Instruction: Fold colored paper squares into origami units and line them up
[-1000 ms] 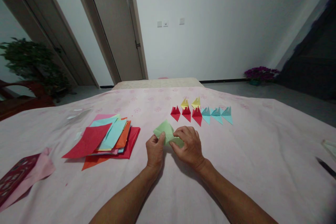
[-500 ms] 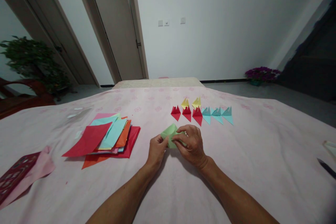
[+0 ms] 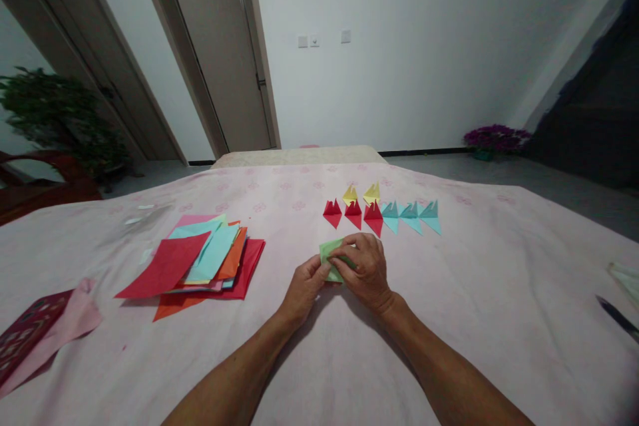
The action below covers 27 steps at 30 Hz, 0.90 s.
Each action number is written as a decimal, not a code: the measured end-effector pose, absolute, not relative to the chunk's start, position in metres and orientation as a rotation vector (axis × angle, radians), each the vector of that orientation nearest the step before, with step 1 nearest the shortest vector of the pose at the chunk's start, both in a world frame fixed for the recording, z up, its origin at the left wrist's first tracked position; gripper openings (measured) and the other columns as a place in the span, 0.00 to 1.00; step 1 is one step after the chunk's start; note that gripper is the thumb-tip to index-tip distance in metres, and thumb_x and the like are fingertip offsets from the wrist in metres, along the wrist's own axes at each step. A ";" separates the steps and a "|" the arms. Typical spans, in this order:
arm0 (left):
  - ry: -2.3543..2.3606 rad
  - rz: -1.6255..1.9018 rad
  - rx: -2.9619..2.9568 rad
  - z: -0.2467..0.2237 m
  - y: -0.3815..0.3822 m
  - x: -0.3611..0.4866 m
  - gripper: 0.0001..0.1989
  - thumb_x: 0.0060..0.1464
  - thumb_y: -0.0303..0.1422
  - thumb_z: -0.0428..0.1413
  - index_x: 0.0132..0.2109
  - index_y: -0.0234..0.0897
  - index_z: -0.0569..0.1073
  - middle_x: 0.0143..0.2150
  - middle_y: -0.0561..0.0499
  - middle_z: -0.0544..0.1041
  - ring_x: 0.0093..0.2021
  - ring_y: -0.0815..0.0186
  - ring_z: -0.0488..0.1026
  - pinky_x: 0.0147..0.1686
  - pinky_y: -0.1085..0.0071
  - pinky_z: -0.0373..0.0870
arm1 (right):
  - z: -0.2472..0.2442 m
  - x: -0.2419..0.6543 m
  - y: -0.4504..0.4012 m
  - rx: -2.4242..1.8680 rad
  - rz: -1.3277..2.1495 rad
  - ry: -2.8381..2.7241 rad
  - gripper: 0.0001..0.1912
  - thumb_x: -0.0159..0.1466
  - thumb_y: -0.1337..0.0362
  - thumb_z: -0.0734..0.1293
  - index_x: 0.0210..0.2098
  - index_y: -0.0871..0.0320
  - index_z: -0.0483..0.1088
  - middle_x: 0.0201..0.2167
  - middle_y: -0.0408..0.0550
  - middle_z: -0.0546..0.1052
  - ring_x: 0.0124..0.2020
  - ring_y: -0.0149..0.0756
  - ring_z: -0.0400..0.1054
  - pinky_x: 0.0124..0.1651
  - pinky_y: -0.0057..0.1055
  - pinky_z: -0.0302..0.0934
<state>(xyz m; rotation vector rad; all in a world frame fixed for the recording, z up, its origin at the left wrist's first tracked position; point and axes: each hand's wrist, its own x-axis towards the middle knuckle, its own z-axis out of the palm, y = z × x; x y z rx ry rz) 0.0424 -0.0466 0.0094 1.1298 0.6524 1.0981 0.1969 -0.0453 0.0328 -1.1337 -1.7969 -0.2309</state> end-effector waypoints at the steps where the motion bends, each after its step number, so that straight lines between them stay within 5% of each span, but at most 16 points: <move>1: 0.645 1.090 1.136 0.010 -0.047 0.043 0.20 0.54 0.43 0.62 0.49 0.34 0.78 0.44 0.44 0.79 0.41 0.61 0.74 0.41 0.69 0.72 | 0.032 0.197 -0.045 -1.136 -0.232 -1.793 0.02 0.61 0.64 0.72 0.31 0.52 0.76 0.34 0.46 0.73 0.40 0.40 0.64 0.46 0.40 0.55; 5: 0.689 1.147 1.086 0.007 -0.048 0.046 0.17 0.53 0.40 0.63 0.45 0.32 0.80 0.40 0.45 0.80 0.38 0.64 0.74 0.40 0.72 0.71 | 0.030 0.197 -0.043 -1.142 -0.227 -1.774 0.02 0.61 0.62 0.72 0.35 0.51 0.76 0.35 0.46 0.73 0.40 0.41 0.65 0.45 0.40 0.57; 10: 0.666 1.306 0.762 0.005 -0.044 0.047 0.20 0.51 0.41 0.65 0.47 0.31 0.78 0.43 0.43 0.81 0.39 0.63 0.77 0.40 0.70 0.72 | 0.025 0.196 -0.042 -1.122 -0.214 -1.630 0.18 0.60 0.57 0.72 0.48 0.54 0.71 0.41 0.50 0.74 0.44 0.45 0.66 0.49 0.43 0.60; 20: 0.597 1.485 0.601 0.009 -0.037 0.045 0.19 0.51 0.38 0.66 0.49 0.36 0.76 0.45 0.46 0.81 0.46 0.65 0.77 0.51 0.70 0.71 | 0.019 0.174 -0.053 -1.320 0.373 -1.407 0.16 0.57 0.52 0.72 0.38 0.55 0.70 0.29 0.43 0.75 0.27 0.35 0.66 0.33 0.32 0.62; 27: 0.578 1.401 0.655 0.007 -0.044 0.051 0.20 0.51 0.38 0.66 0.49 0.34 0.76 0.46 0.43 0.81 0.47 0.61 0.78 0.52 0.66 0.71 | 0.016 0.166 -0.048 -1.174 0.766 -1.219 0.13 0.56 0.56 0.72 0.36 0.58 0.74 0.30 0.45 0.77 0.28 0.35 0.67 0.32 0.30 0.62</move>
